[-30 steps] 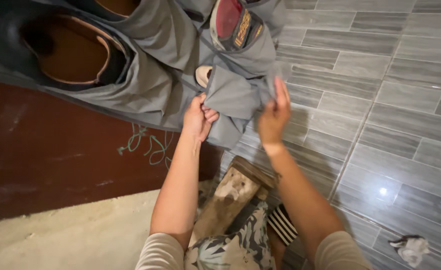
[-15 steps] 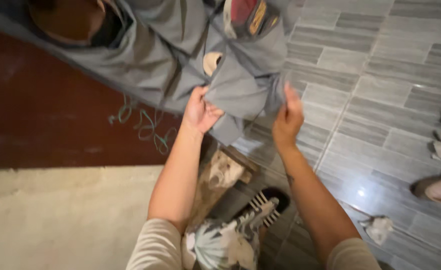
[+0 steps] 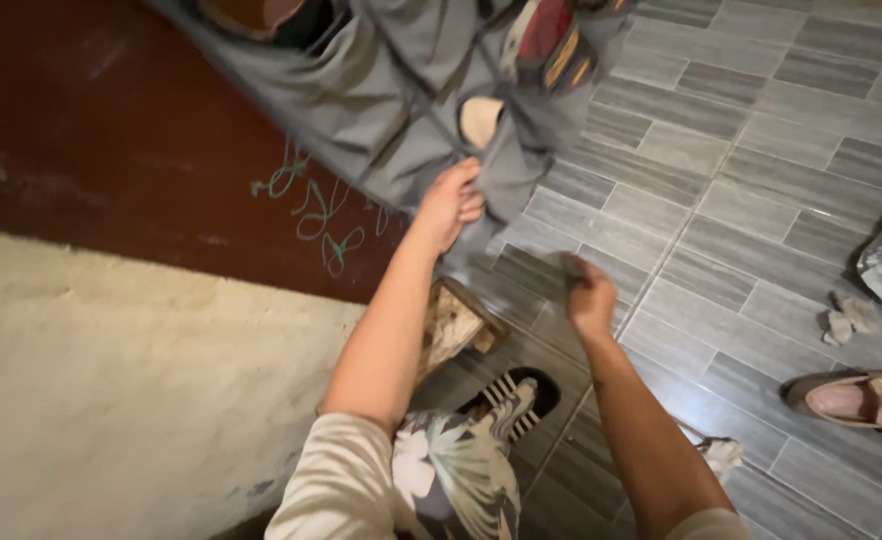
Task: The person sits on the floor and cleans various shoes using a cloth and a wipe. They wipe the exterior and interior of pink sneakers, beige flats, and black shoes, then place them into a hanging shoe organizer.
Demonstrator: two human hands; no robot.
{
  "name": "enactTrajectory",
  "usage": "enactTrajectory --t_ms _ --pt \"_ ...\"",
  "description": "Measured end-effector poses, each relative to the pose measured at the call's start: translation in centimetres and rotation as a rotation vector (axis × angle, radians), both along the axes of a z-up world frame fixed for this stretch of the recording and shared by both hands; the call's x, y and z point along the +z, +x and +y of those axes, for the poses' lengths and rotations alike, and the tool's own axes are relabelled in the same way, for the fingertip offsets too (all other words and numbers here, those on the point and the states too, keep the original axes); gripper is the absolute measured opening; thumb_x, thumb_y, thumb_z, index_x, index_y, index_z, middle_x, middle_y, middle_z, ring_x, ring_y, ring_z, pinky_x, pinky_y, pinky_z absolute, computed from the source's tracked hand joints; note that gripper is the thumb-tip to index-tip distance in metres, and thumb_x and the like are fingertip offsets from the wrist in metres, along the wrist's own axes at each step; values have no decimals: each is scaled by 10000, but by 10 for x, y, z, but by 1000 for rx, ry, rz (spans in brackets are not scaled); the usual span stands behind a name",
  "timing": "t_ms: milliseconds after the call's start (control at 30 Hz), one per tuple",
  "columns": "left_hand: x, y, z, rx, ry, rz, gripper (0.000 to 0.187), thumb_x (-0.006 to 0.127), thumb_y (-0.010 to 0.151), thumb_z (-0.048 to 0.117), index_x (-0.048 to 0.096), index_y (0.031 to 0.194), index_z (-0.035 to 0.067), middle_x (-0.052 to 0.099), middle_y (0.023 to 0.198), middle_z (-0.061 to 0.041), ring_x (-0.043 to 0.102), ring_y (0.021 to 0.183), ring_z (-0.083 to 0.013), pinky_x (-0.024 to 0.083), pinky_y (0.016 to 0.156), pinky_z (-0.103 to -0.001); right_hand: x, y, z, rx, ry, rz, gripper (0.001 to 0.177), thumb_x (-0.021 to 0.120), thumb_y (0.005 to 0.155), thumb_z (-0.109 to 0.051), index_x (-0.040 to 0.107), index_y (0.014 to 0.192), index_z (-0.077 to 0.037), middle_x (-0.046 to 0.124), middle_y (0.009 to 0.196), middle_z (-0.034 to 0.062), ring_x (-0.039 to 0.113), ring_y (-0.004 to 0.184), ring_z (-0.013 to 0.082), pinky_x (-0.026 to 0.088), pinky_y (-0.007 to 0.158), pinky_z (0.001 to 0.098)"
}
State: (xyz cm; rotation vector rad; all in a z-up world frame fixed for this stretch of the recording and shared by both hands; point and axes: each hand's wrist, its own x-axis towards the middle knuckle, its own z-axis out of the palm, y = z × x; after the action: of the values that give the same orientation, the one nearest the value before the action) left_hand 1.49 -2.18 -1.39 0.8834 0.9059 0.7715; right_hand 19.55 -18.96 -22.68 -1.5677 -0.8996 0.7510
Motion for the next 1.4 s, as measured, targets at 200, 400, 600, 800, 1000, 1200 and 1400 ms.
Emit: enactTrajectory --t_ms 200,400,600,800,1000,1200,1400 --pt "68 34 -58 -19 1188 967 430 673 907 210 618 1320 101 615 915 -55 586 823 -216 489 769 -341 49 8 23 -120 197 778 352 519 1017 6 700 1308 -75 696 1016 40 580 841 131 447 721 277" --pt "115 -12 -69 1178 1465 900 699 788 882 196 389 1441 64 381 1335 -108 404 1286 -263 391 1116 -471 153 0 34 -97 117 1287 536 488 949 -21 557 1467 -140 611 900 -3 503 644 101 401 502 290" --pt "64 -55 -20 559 844 375 693 781 923 277 454 1448 -36 605 1328 -152 548 1214 -240 444 1049 -355 213 -45 48 116 232 1346 712 448 841 110 412 1512 -125 687 1039 44 619 720 135 466 547 280" --pt "51 -66 4 486 328 602 777 451 1075 578 525 1423 -113 614 1435 -180 554 1330 -259 398 1143 -388 220 -63 81 121 551 962 671 515 905 192 492 1528 -57 670 1184 70 521 718 62 448 645 196" --pt "72 -39 -25 97 69 -323 836 389 1010 645 375 1537 -4 432 1581 -163 415 1453 -347 317 1217 -511 258 -52 119 15 778 280 601 438 927 198 552 1467 -38 603 1461 144 562 1389 243 418 1186 330" --pt "49 -68 -21 192 -23 -398 688 454 1001 658 494 1392 94 592 1372 -158 584 1246 -323 451 1106 -479 278 -100 81 422 907 -152 467 540 911 109 659 1332 -52 621 1405 160 515 1400 335 281 1249 480" --pt "30 -84 -30 349 166 256 656 592 1118 582 615 1284 -52 554 1098 -137 527 965 -302 388 810 -473 232 -77 34 366 725 350 391 454 972 82 692 1250 -54 696 1293 118 640 1261 255 470 1151 376"
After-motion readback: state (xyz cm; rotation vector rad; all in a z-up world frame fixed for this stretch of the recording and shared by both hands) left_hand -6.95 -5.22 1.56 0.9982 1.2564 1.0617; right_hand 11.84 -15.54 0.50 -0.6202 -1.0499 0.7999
